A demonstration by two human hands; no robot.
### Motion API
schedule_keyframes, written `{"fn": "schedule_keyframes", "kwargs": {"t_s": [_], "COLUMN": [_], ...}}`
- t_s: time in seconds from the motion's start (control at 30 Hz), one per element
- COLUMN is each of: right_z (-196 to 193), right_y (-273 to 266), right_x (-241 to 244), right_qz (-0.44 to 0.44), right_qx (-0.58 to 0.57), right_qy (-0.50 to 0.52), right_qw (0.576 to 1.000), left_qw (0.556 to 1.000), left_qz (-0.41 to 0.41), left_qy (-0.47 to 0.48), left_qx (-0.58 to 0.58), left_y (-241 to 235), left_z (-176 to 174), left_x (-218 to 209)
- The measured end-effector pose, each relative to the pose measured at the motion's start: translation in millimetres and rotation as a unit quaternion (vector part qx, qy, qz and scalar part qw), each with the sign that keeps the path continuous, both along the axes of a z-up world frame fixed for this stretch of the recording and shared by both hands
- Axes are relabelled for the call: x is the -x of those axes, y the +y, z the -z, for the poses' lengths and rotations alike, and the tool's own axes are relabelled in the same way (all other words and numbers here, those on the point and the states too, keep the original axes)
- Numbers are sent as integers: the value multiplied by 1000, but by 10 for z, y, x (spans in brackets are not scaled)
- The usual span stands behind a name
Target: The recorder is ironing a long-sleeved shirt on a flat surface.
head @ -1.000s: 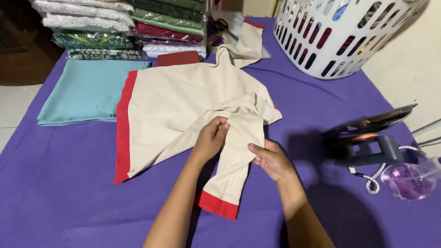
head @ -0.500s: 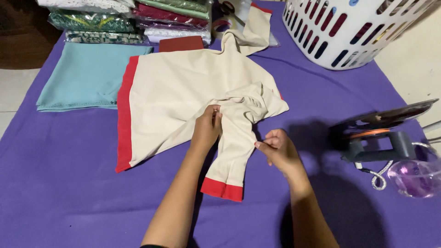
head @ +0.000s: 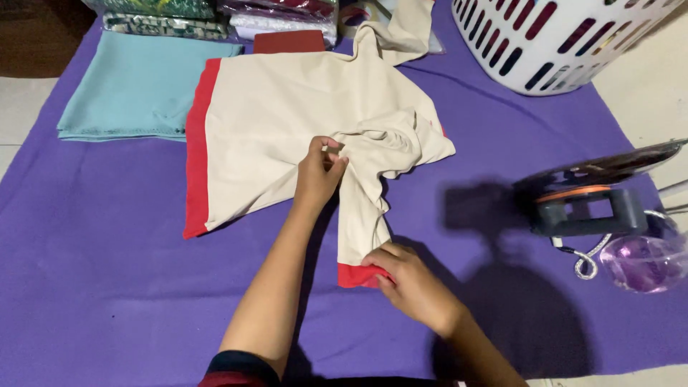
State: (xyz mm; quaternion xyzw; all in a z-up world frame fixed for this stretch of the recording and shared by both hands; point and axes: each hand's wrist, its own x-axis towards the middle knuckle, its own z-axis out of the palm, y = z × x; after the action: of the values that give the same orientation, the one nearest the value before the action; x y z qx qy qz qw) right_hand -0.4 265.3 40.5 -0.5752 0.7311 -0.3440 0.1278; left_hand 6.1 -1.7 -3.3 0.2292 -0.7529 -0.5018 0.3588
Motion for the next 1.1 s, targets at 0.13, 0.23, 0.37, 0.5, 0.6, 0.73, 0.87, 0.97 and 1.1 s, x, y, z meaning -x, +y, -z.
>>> {"fn": "schedule_keyframes", "kwargs": {"t_s": [0.13,0.23,0.37,0.5,0.6,0.73,0.87,0.97,1.1], "right_z": [-157,-21,109,150,227,221,522,587,730], "right_y": [322,473,480,232,-140,-649,-827,-751,-609], "right_x": [157,250,372,664,943,974,1040,1182,1442], "right_qz": [-66,-81,-29,140,200,217,232,225,197], "right_qx": [-41,-73,-72,-73,-38,-45,-45,18,32], "right_qy": [2,72,17,-136,-85,-97,-68,-111,-268], "right_qw": [997,991,997,978,975,970,969,968,943], "left_qw": [999,997,997,996,986,980,983,979,975], "left_qz": [26,33,23,-1,8,34,36,52,72], "left_qy": [-16,-59,-31,-55,-164,-194,-180,-197,-209], "left_qx": [16,43,71,69,18,-20,-11,-21,-33], "left_y": [43,60,142,170,266,384,385,422,540], "left_z": [59,-1,-107,84,170,161,134,27,-33], "left_x": [11,8,-87,-270,-496,-648,-624,-631,-563]}}
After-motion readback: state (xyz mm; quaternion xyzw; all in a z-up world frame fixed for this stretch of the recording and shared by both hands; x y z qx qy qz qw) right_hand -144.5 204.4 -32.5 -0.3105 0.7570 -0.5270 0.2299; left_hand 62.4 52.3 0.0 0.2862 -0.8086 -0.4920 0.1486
